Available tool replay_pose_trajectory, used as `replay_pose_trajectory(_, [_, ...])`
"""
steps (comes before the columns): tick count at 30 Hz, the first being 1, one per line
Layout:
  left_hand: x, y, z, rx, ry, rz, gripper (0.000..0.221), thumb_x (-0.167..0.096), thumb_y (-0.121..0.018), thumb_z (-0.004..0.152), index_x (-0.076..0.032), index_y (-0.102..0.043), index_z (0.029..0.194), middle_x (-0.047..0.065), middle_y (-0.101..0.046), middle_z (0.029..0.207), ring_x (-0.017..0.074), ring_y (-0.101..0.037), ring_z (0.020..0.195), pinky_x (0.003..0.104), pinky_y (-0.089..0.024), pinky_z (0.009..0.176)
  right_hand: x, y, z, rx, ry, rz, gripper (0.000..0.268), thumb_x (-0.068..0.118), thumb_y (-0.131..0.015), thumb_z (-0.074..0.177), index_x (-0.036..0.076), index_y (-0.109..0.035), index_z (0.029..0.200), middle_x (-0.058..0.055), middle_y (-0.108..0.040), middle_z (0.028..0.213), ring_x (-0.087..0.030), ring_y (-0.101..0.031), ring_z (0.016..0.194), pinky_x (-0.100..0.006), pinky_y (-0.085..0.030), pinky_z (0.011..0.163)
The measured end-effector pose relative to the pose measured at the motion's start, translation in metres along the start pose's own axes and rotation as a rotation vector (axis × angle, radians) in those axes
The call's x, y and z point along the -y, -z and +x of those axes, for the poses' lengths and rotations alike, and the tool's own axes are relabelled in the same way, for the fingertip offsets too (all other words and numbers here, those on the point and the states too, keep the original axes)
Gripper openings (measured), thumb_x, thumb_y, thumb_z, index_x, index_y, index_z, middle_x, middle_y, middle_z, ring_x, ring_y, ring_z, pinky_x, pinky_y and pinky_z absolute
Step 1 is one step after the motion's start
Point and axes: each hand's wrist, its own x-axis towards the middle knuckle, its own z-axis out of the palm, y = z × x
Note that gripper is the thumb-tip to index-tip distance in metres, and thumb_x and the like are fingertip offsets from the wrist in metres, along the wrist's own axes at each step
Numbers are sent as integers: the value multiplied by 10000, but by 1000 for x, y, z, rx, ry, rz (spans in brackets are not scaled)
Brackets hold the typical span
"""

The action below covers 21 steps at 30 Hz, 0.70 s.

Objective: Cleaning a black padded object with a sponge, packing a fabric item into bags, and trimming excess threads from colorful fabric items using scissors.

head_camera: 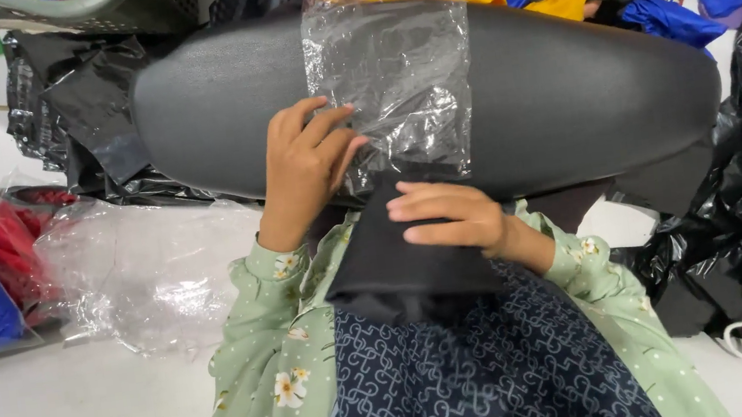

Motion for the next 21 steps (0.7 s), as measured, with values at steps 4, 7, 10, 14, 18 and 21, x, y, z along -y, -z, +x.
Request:
replay_pose_trajectory(4, [-4, -3, 3, -47, -15, -19, 195, -271, -770, 972, -139, -731, 835, -25, -749, 1076, 251, -643, 1063, 379, -479, 836, -29, -6, -10, 13, 123, -182, 212, 44, -601, 1003, -74, -771, 1047, -325, -713, 1143, -485, -721, 1040, -692, -537, 928])
replay_pose_trajectory(7, [3, -9, -2, -76, -38, 70, 202, -282, -774, 969, -157, -712, 821, -36, -745, 1054, 241, -627, 951, 338, -468, 725, -45, -2, -23, 7, 278, -575, 163, 29, -637, 994, 20, -794, 1036, -256, -752, 1107, -414, -754, 979, -629, -577, 901])
replay_pose_trajectory(10, [6, -18, -13, -121, -25, 109, 175, -303, -743, 993, -169, -727, 880, -27, -736, 1080, 222, -610, 837, 313, -478, 637, -47, 0, -37, -1, 225, -802, 166, 49, -625, 1014, 36, -791, 1020, -228, -768, 1107, -369, -762, 1001, -529, -605, 918])
replay_pose_trajectory(14, [-6, -3, -15, 14, 58, -41, 307, -286, -849, 875, -110, -732, 1098, 94, -681, 1236, 257, -616, 828, 337, -536, 682, -45, 4, -49, -52, 191, -962, 212, 84, -593, 1046, 42, -800, 1032, -209, -777, 1098, -341, -762, 996, -478, -601, 922])
replay_pose_trajectory(18, [-16, 10, -15, 157, 63, -96, 494, -116, -855, 814, -67, -676, 1271, 177, -637, 1344, 309, -704, 836, 417, -588, 724, -47, 6, -59, -63, 195, -1052, 199, 107, -613, 1042, 70, -808, 1050, -184, -779, 1099, -321, -761, 1002, -471, -605, 927])
replay_pose_trajectory(21, [-16, 3, -23, 75, 66, -158, 269, -8, -680, 954, -50, -700, 1219, 164, -670, 1298, 350, -737, 939, 398, -607, 740, -49, 6, -61, -114, 185, -1127, 154, 70, -674, 1012, 62, -827, 1024, -166, -780, 1052, -299, -740, 933, -451, -624, 857])
